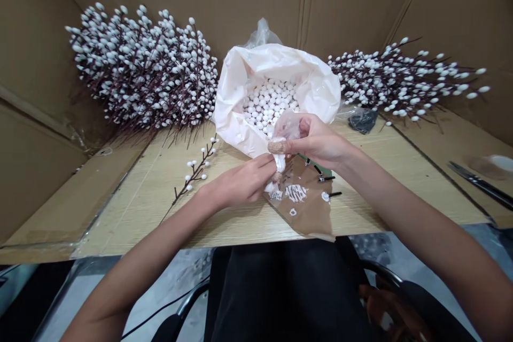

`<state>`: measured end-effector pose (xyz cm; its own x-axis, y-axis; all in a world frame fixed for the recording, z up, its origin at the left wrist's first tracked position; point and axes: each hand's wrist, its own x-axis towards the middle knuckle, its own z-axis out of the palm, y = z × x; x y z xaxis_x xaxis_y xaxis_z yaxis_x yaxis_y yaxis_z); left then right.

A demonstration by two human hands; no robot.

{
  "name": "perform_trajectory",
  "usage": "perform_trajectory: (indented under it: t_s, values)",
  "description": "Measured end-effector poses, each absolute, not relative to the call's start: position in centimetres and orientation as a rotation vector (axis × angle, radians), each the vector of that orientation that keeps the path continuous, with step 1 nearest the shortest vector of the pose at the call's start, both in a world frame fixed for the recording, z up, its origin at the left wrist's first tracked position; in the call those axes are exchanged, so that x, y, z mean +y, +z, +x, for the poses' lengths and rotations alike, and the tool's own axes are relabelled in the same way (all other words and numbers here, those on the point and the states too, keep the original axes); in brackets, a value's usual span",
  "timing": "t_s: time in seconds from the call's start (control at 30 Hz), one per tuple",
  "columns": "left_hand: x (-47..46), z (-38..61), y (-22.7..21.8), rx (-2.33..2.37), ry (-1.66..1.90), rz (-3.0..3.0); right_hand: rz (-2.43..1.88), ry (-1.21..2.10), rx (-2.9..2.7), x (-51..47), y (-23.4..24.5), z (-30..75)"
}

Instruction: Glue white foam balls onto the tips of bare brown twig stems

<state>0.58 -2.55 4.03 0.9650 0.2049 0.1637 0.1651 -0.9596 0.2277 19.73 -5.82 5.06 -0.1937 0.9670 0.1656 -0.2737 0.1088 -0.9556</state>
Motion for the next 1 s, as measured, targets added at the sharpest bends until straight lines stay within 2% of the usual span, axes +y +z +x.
perform_trajectory:
  t_s: [0.4,1.0]
  values:
    - [-3.0,0.4,4.1,0.383,0.144,3.004,-0.784,1.385,-1.266,-5.5,4.6,19.8]
    - [-2.9,0.3,3.3,0.397,0.130,3.100,-0.800,1.420,-1.345,-5.6,4.9,20.0]
